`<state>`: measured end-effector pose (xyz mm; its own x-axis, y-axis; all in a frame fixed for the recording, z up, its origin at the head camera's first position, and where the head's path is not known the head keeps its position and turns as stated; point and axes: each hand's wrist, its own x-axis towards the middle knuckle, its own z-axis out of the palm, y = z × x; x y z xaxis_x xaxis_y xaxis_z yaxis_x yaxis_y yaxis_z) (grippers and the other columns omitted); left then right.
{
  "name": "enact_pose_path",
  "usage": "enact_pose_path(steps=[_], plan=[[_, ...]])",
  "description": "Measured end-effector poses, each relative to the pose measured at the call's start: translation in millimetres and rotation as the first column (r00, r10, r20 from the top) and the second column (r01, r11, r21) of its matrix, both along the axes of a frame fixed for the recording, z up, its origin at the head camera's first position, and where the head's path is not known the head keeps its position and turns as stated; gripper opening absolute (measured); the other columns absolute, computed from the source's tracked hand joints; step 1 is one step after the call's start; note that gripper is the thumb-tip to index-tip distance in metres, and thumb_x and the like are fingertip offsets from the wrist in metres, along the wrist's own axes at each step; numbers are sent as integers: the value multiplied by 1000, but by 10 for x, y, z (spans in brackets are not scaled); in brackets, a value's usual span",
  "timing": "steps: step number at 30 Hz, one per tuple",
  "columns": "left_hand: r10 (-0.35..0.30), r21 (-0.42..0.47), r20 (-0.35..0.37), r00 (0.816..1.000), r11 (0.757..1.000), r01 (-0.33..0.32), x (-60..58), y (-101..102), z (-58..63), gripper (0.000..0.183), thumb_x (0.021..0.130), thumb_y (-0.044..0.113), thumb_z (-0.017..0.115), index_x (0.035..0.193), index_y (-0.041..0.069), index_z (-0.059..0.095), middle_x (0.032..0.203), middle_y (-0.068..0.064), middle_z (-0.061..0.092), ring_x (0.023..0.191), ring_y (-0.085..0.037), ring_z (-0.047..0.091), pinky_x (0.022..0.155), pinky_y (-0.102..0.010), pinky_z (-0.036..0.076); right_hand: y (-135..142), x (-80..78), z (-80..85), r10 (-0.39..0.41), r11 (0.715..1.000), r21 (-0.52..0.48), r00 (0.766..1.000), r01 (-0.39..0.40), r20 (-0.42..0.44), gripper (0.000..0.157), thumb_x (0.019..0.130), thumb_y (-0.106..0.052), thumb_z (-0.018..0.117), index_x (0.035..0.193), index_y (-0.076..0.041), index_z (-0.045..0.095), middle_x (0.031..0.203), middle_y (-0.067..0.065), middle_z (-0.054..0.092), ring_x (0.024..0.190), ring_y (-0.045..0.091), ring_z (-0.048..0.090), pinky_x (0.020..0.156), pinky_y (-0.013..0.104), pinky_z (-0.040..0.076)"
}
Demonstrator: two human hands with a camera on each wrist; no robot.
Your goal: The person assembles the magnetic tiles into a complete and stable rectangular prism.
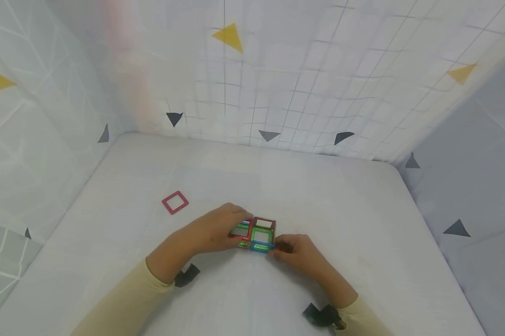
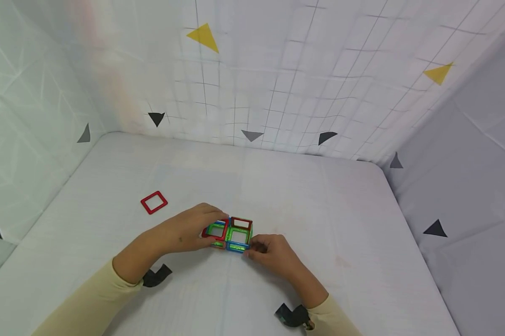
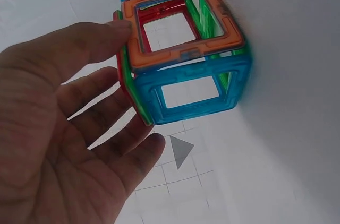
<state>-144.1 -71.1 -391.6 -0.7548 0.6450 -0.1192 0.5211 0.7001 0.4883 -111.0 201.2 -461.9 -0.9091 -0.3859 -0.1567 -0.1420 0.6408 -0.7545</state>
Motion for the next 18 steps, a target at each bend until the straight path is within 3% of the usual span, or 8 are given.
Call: enact_pose_path(steps=[10,18], plan=[[30,16,-11,999,999,-30,21,-50,-72,59,86,30,78,141,22,56,141,3,53,128,-15,47,100,-33,52,-8,-6,-11,-9,1000,14,1000,9,3,25,87,-31,77,105,-15,74,88,-10,70,79,12,62,71,23,55],[153,-49,-71,986,986,-156,18,-254,-204,88,75,52,81,150,27,44,152,5,43,141,-17,38,105,-42,48,-10,-6,-25,-21,999,31,1000,21,3,26,86,-31,78,106,-14,74,88,-10,70,80,11,62,72,23,55]])
